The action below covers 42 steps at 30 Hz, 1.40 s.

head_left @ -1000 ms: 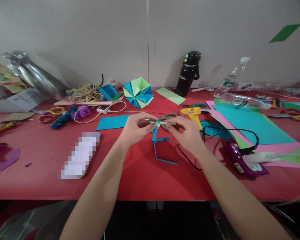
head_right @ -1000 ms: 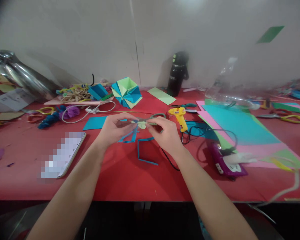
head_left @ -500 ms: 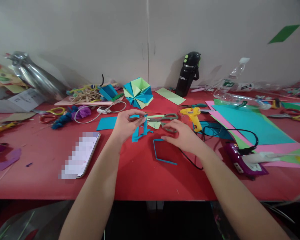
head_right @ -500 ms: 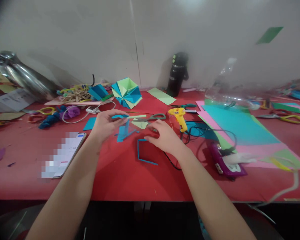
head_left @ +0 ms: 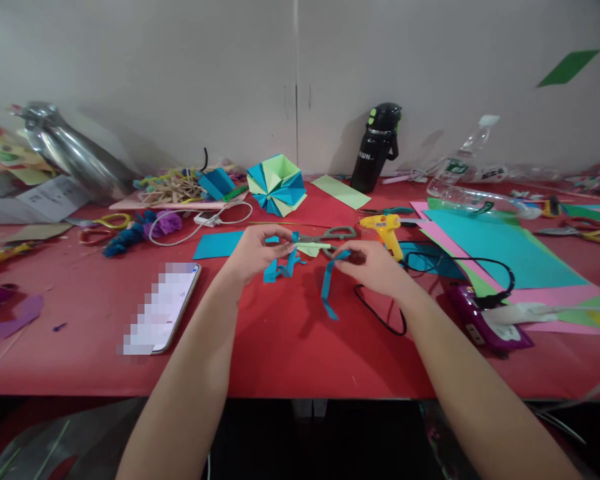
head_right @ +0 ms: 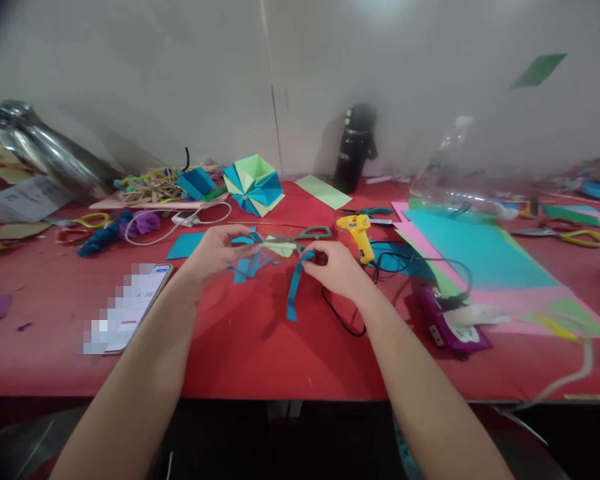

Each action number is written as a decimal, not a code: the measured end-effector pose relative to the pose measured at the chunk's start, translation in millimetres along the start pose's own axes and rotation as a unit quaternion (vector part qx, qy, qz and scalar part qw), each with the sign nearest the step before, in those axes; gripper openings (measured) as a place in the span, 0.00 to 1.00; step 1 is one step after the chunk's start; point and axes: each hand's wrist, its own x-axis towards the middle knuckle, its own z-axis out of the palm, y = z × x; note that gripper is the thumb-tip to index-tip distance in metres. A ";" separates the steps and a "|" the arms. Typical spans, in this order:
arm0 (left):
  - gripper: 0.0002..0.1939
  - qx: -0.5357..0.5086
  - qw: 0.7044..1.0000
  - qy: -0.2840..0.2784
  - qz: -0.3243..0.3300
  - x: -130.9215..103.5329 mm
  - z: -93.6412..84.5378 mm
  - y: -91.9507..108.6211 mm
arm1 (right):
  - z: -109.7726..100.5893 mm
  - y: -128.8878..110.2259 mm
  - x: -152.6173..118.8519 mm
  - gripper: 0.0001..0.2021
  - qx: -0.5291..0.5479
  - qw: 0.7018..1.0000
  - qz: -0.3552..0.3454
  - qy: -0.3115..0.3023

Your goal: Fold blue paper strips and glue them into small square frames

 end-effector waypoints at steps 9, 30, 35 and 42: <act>0.09 0.092 0.992 -0.072 -0.036 -1.1 7.6 -4.0 | 0.5 5.8 5.7 0.11 0.058 0.998 -0.016 0.001; 0.08 0.104 0.988 -0.091 -0.072 -0.7 21.9 -6.2 | 10.9 16.4 5.3 0.07 -0.005 0.999 -0.020 -0.035; 0.07 0.096 0.988 -0.092 -0.079 -2.1 24.4 -4.1 | 12.3 23.4 4.6 0.09 -0.019 0.999 -0.002 -0.048; 0.05 0.092 0.987 -0.095 -0.089 0.0 24.5 -12.4 | 14.1 26.8 5.1 0.10 -0.062 0.997 -0.009 -0.044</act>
